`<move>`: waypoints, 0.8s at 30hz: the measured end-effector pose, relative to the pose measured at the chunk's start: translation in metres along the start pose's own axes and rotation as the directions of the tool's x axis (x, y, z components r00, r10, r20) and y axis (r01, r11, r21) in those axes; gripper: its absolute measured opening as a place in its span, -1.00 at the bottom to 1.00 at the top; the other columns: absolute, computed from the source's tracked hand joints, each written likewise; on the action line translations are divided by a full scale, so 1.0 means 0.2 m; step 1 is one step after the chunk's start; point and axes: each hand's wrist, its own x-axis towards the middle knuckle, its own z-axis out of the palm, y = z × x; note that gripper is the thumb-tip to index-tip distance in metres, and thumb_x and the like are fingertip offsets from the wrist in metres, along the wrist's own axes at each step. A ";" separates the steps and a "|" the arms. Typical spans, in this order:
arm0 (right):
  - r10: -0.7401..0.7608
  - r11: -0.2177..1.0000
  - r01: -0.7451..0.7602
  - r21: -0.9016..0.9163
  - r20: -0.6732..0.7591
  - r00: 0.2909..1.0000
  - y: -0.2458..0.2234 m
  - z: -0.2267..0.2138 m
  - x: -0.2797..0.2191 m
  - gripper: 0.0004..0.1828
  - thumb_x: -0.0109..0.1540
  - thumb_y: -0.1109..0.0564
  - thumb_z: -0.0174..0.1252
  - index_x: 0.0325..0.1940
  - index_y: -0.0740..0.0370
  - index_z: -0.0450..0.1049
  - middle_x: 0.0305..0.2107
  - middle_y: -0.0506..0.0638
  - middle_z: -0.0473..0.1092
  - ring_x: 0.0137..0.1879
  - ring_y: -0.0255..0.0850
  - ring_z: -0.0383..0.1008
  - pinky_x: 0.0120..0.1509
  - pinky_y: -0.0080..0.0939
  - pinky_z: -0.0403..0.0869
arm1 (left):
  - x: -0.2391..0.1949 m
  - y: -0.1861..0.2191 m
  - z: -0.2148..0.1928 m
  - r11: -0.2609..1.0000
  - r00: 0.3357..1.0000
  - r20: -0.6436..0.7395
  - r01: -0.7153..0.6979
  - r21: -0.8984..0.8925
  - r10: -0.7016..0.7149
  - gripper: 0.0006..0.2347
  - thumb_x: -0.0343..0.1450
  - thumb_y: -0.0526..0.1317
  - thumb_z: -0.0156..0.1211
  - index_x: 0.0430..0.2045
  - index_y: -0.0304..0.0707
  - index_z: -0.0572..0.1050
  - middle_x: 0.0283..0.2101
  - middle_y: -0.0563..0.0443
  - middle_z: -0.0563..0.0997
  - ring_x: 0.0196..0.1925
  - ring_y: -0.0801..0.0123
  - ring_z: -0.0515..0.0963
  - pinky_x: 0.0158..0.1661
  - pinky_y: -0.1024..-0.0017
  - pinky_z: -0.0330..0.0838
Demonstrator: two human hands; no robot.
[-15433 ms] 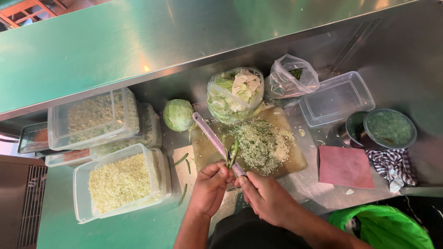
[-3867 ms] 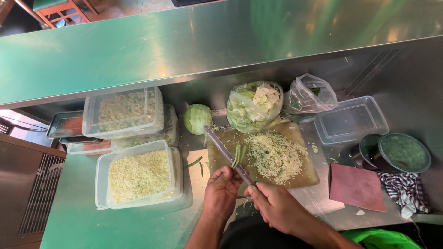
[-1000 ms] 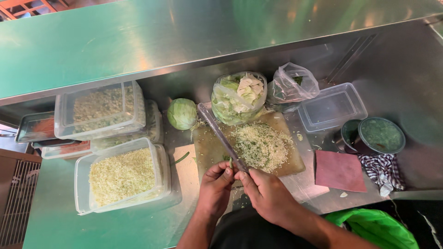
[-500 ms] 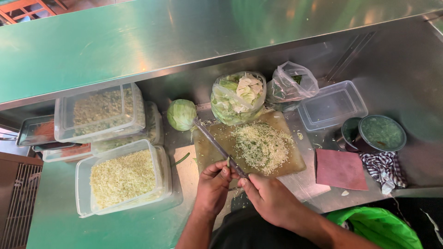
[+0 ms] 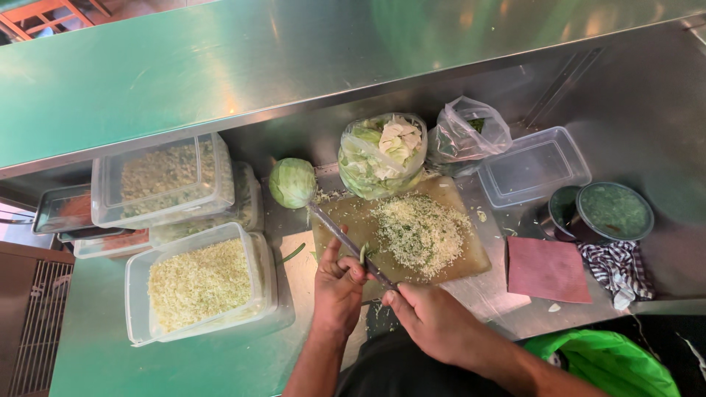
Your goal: The person chops green beans on a cutting board using a knife, then mixes the chopped beans with shredded cabbage. They continue chopping additional green beans and place them on the board.
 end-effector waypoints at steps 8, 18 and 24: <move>0.079 0.995 -0.084 0.059 0.081 0.994 0.04 0.00 0.01 -0.64 0.36 -0.08 -0.02 -0.15 0.18 0.58 -0.71 -0.03 0.35 -0.57 -0.30 0.41 -0.42 -0.17 0.40 | 0.03 -0.02 -0.02 0.999 1.000 0.003 0.009 -0.040 -0.009 -0.30 0.33 -0.52 0.22 0.44 -0.41 0.11 -0.44 0.11 0.60 -0.32 0.45 0.60 -0.14 0.37 0.52; 0.194 0.937 -0.223 0.269 0.131 0.972 0.07 0.03 0.03 -0.63 0.38 -0.10 -0.04 -0.07 0.18 0.54 -0.70 -0.18 0.28 -0.65 -0.39 0.31 -0.57 -0.29 0.33 | -0.03 -0.09 -0.03 0.972 0.980 -0.047 0.185 -0.142 -0.194 -0.88 0.50 -0.25 0.15 -0.34 -0.34 0.56 -0.35 -0.10 0.67 -0.30 0.21 0.65 -0.12 0.21 0.51; 0.024 0.998 -0.025 0.051 0.028 0.999 0.08 0.03 0.04 -0.64 0.37 -0.10 -0.02 -0.14 0.19 0.56 -0.70 -0.03 0.37 -0.54 -0.26 0.43 -0.39 -0.13 0.40 | -0.03 -0.11 -0.08 0.978 0.981 -0.079 0.163 -0.132 -0.175 -0.90 0.49 -0.29 0.15 -0.35 -0.35 0.56 -0.34 -0.08 0.67 -0.28 0.24 0.65 -0.08 0.23 0.50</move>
